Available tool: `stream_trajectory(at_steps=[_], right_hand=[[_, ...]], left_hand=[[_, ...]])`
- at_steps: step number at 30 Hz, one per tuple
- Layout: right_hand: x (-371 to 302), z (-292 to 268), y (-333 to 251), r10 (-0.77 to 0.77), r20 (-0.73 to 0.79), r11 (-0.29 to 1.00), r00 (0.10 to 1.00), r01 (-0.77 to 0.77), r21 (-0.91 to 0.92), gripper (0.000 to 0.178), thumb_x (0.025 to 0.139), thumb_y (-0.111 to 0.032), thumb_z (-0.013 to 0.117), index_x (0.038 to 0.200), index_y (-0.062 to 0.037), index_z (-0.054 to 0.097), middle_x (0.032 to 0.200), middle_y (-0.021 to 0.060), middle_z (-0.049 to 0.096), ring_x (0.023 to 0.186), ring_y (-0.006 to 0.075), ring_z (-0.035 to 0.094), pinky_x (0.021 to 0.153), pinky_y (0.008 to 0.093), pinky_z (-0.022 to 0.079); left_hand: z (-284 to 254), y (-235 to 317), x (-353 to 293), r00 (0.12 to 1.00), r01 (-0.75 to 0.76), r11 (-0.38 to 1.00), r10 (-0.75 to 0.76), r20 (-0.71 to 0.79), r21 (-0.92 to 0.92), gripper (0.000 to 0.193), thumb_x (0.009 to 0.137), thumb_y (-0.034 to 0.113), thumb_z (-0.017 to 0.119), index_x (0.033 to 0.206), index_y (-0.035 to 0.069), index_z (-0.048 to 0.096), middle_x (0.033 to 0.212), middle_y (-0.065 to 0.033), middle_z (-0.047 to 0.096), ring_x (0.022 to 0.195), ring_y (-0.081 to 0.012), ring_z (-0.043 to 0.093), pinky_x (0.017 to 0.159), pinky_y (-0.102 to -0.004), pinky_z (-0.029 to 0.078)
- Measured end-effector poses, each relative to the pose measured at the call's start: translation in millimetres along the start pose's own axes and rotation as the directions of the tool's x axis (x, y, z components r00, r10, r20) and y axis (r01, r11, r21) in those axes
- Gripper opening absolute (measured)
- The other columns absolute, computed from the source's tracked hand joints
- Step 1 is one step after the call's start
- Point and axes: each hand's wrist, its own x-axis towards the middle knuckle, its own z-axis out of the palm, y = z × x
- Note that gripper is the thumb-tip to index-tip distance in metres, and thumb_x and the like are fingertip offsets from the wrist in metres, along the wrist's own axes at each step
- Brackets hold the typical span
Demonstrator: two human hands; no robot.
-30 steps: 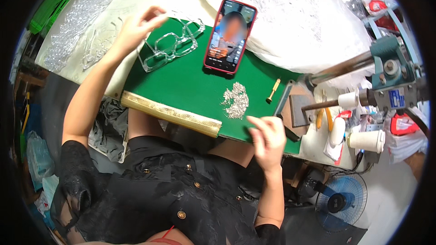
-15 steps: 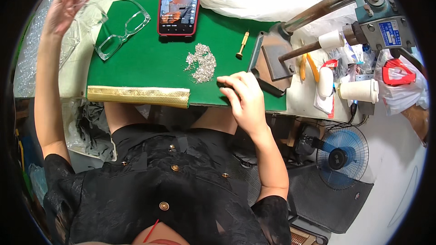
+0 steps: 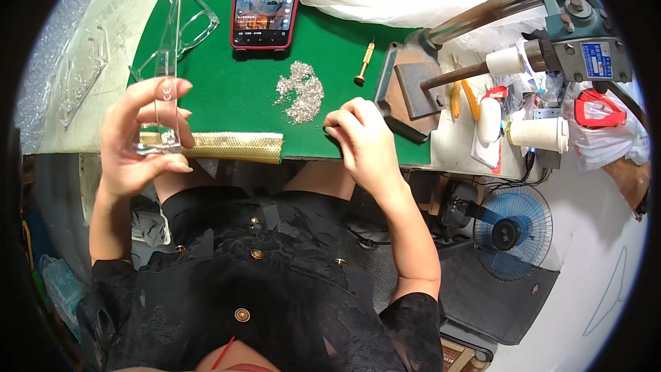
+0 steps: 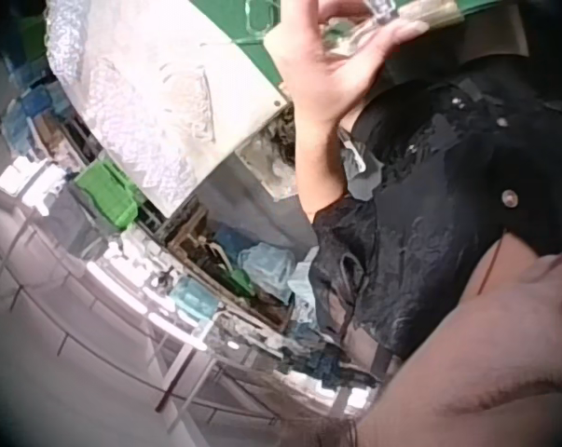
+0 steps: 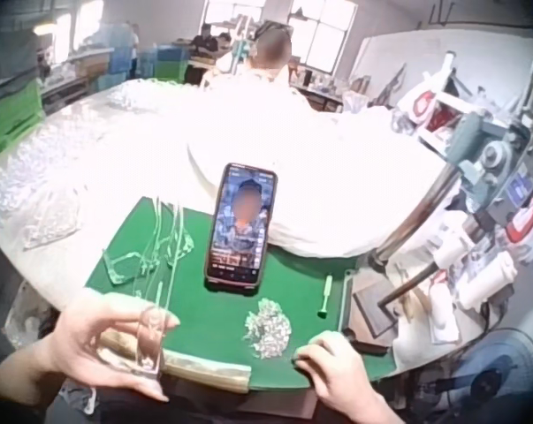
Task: The person repeatedly picks up clear eyeglass frames and uses a small metal tool to adjust the nose bridge area. They handle the frames one at a time, rotating them to inspect the work before placing them back on the green work mat. A smartphone playing a video is visible on the table throughout the task.
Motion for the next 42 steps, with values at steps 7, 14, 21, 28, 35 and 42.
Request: stream_trajectory(at_steps=[7, 14, 21, 28, 35, 42], right_hand=[[-2, -1, 6, 0.088, -0.048, 0.99, 0.995, -0.082, 0.114, 0.011, 0.077, 0.004, 0.064, 0.086, -0.0004, 0.061, 0.08, 0.0111, 0.057, 0.071, 0.026, 0.058, 0.063, 0.0328, 0.047], [-5, 5, 6, 0.177, -0.079, 0.974, 0.981, -0.163, 0.156, 0.012, 0.073, 0.003, 0.069, 0.082, -0.0008, 0.062, 0.075, 0.0089, 0.057, 0.068, 0.0228, 0.059, 0.06, 0.0316, 0.047], [-3, 11, -2, 0.176, -0.141, 0.984, 0.974, -0.172, 0.035, 0.012, 0.072, 0.002, 0.071, 0.079, -0.0006, 0.062, 0.074, 0.0082, 0.057, 0.066, 0.0211, 0.058, 0.058, 0.0315, 0.047], [-2, 12, 1, 0.185, -0.122, 0.982, 0.975, -0.178, 0.066, 0.012, 0.072, 0.001, 0.071, 0.078, -0.0005, 0.061, 0.073, 0.0085, 0.056, 0.065, 0.023, 0.057, 0.058, 0.0331, 0.046], [8, 2, 8, 0.057, 0.007, 0.998, 0.998, -0.057, 0.024, 0.012, 0.073, 0.002, 0.07, 0.079, 0.0002, 0.06, 0.074, 0.0082, 0.055, 0.066, 0.022, 0.057, 0.059, 0.0314, 0.045], [9, 1, 9, -0.029, 0.054, 0.999, 0.998, 0.031, -0.039, 0.013, 0.073, -0.004, 0.069, 0.079, -0.0029, 0.057, 0.076, 0.0087, 0.052, 0.074, 0.0269, 0.056, 0.063, 0.0362, 0.046]], left_hand=[[26, -2, -5, 0.996, 0.067, 0.993, -0.072, -0.044, -0.097, 0.076, 0.071, 0.017, 0.081, 0.13, -0.005, 0.037, 0.12, -0.0159, 0.054, 0.072, -0.0163, 0.065, 0.077, -0.0328, 0.051], [43, -8, 6, 0.98, -0.085, 0.991, 0.065, -0.188, -0.103, 0.07, 0.068, 0.012, 0.083, 0.125, -0.003, 0.044, 0.117, -0.011, 0.062, 0.061, -0.0144, 0.063, 0.056, -0.0243, 0.048], [37, -4, 3, 0.993, 0.059, 0.993, -0.069, -0.098, -0.106, 0.075, 0.073, 0.019, 0.08, 0.129, -0.006, 0.037, 0.116, -0.0138, 0.058, 0.07, -0.0155, 0.065, 0.076, -0.0322, 0.051], [42, -13, 3, 0.982, -0.061, 0.991, 0.038, -0.184, -0.12, 0.07, 0.068, 0.012, 0.083, 0.124, -0.003, 0.045, 0.118, -0.0112, 0.061, 0.063, -0.0145, 0.063, 0.058, -0.0244, 0.05], [36, -9, 0, 0.994, 0.02, 0.994, -0.03, -0.102, -0.104, 0.075, 0.073, 0.024, 0.081, 0.128, -0.005, 0.04, 0.116, -0.0146, 0.059, 0.073, -0.0171, 0.067, 0.077, -0.0341, 0.053], [33, -7, -5, 0.974, 0.017, 0.99, -0.048, -0.223, -0.139, 0.08, 0.072, 0.027, 0.081, 0.13, -0.006, 0.037, 0.128, -0.018, 0.05, 0.076, -0.0203, 0.067, 0.081, -0.0361, 0.052]])
